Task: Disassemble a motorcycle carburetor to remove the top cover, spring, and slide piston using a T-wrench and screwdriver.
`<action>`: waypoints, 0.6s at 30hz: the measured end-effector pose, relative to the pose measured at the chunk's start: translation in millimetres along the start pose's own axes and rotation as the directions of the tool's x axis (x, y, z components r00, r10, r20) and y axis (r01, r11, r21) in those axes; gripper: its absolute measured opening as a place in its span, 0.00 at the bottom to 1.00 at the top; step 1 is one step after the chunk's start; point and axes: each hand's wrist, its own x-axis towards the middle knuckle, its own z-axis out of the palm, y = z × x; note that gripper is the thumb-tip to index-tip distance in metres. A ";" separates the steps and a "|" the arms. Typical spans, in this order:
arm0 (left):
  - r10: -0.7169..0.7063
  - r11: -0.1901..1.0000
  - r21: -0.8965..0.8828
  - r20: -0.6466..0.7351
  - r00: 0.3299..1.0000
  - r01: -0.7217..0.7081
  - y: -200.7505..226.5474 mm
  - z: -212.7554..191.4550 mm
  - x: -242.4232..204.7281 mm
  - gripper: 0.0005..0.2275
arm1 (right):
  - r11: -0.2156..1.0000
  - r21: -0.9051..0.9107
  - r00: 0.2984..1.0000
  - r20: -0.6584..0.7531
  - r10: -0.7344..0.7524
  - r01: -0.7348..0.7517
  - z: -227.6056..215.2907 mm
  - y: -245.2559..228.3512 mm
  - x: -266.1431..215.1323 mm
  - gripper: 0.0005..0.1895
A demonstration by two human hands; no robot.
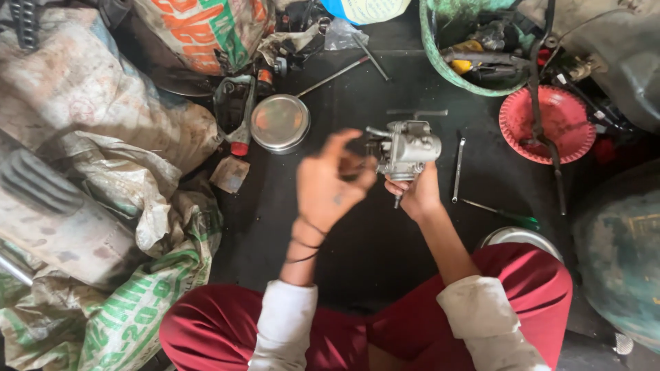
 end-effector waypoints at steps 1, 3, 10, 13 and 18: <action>-0.001 1.000 -0.001 0.002 1.000 0.001 4.9 -10.3 1.5 0.22 | 1.000 0.000 1.000 -0.003 0.000 0.000 -7.2 1.8 4.5 0.31; 0.097 0.995 0.024 -0.104 0.990 -0.095 14.3 -33.4 3.3 0.32 | 0.998 -0.060 0.999 0.029 -0.013 0.015 -19.8 8.5 12.6 0.27; 0.031 0.981 0.179 0.216 0.976 -0.071 -13.6 -18.7 4.4 0.36 | 0.947 -0.305 0.993 0.012 0.114 -0.105 19.1 -1.9 18.7 0.28; -0.042 0.985 0.172 0.250 0.967 -0.002 -25.3 -18.1 6.0 0.36 | 0.826 -0.562 0.997 0.029 0.078 -0.049 53.4 -22.6 8.1 0.19; 0.275 0.906 -0.382 0.200 0.941 -0.183 -27.4 -16.8 4.2 0.43 | 0.768 -0.638 0.989 0.081 0.127 -0.047 57.2 -23.7 5.9 0.21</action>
